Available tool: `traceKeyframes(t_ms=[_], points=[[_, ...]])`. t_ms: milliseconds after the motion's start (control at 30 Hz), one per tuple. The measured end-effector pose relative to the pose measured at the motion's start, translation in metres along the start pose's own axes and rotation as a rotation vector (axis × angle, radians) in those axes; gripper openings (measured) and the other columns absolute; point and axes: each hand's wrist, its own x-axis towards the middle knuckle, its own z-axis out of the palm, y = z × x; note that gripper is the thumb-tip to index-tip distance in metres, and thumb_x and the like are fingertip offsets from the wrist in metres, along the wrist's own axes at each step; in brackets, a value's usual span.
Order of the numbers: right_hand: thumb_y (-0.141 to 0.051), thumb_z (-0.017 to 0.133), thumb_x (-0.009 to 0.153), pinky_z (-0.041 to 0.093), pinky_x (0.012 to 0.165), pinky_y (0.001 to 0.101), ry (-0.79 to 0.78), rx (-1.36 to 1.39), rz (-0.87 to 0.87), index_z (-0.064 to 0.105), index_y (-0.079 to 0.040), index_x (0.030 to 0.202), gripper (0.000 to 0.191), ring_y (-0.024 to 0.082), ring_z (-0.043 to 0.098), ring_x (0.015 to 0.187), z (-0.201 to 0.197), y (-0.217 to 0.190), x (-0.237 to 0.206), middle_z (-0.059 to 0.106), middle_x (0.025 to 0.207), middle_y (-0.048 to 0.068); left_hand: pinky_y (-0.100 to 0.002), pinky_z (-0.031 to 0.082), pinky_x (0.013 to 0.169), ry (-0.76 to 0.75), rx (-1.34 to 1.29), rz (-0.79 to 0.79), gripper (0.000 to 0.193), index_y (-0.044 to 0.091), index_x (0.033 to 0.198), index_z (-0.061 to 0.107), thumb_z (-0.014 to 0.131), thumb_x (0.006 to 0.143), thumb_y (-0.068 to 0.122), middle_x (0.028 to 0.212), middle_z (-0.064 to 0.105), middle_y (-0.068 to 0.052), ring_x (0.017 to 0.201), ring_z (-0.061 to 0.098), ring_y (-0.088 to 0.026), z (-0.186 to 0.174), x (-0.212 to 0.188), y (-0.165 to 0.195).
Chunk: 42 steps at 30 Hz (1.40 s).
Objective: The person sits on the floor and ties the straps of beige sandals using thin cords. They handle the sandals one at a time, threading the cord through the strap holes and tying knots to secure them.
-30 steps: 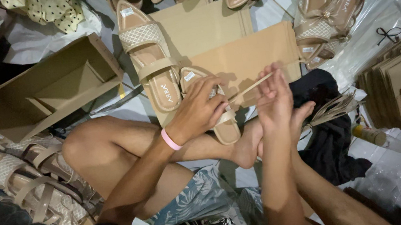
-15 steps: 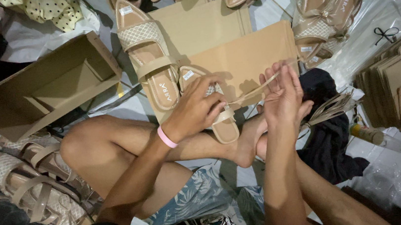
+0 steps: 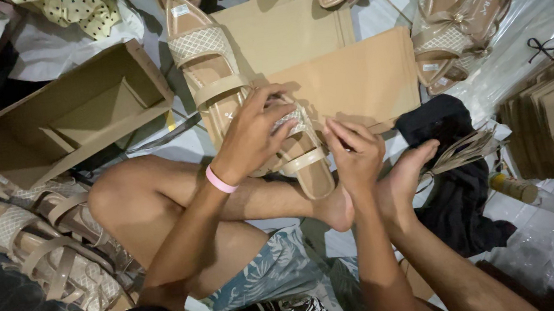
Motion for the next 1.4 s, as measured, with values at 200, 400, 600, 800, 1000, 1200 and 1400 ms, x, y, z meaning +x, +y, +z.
traceKeyframes(t_ms=[200,400,600,800,1000,1200,1400], points=[[-0.027,0.081,0.088,0.041,0.102,0.0377,-0.118,-0.108,0.038,0.082,-0.014,0.1,0.018,0.016,0.074,0.094,-0.001,0.01,-0.003,0.08,0.101,0.004,-0.042,0.046,0.107,-0.016,0.069,0.023,0.022,0.004,0.108,0.078,0.076,0.086,0.009,0.132,0.059,-0.018,0.125,0.056,-0.036,0.001,0.0,0.004],[-0.019,0.082,0.087,0.051,0.088,0.0233,-0.182,0.311,0.399,0.08,-0.006,0.109,0.025,0.007,0.07,0.082,0.008,0.03,-0.008,0.08,0.094,0.003,-0.043,0.045,0.109,-0.048,0.064,0.011,0.024,0.005,0.106,0.077,0.074,0.083,0.002,0.133,0.058,-0.016,0.127,0.054,-0.035,0.004,-0.001,-0.003],[-0.015,0.08,0.088,0.053,0.075,0.0171,-0.237,0.388,0.393,0.079,-0.002,0.111,0.027,0.004,0.067,0.08,0.014,0.036,-0.006,0.078,0.092,0.002,-0.043,0.045,0.109,-0.069,0.008,-0.005,0.036,0.001,0.118,0.069,0.073,0.082,-0.001,0.134,0.055,-0.017,0.128,0.053,-0.037,0.005,-0.002,-0.007],[-0.012,0.076,0.091,0.055,0.083,0.0185,-0.228,0.475,0.387,0.076,-0.001,0.113,0.024,0.006,0.071,0.089,0.012,0.036,-0.002,0.078,0.103,0.004,-0.044,0.044,0.109,-0.1,0.017,-0.02,0.043,0.0,0.127,0.067,0.077,0.086,0.005,0.138,0.053,-0.018,0.126,0.053,-0.037,0.003,-0.001,-0.004],[-0.006,0.077,0.091,0.056,0.078,0.0207,-0.255,0.464,0.353,0.077,0.003,0.112,0.023,0.008,0.07,0.088,0.017,0.036,-0.003,0.078,0.101,0.007,-0.045,0.042,0.109,-0.106,0.022,0.041,0.04,0.001,0.121,0.072,0.077,0.081,0.002,0.144,0.051,-0.018,0.13,0.049,-0.039,0.001,0.0,-0.002],[-0.005,0.077,0.092,0.055,0.074,0.0205,-0.235,0.515,0.406,0.077,0.003,0.113,0.023,0.008,0.069,0.085,0.023,0.033,-0.002,0.077,0.098,0.008,-0.041,0.045,0.108,-0.108,-0.087,-0.018,0.037,0.002,0.121,0.072,0.075,0.085,0.001,0.144,0.053,-0.015,0.125,0.055,-0.033,0.006,-0.001,-0.006],[-0.01,0.077,0.093,0.056,0.081,0.0231,-0.243,0.328,0.275,0.077,0.0,0.114,0.023,0.01,0.071,0.091,0.024,0.022,0.006,0.079,0.103,0.007,-0.045,0.046,0.1,-0.082,-0.066,-0.017,0.032,0.003,0.12,0.073,0.074,0.088,0.003,0.122,0.065,-0.015,0.115,0.06,-0.035,0.015,-0.001,-0.007]])
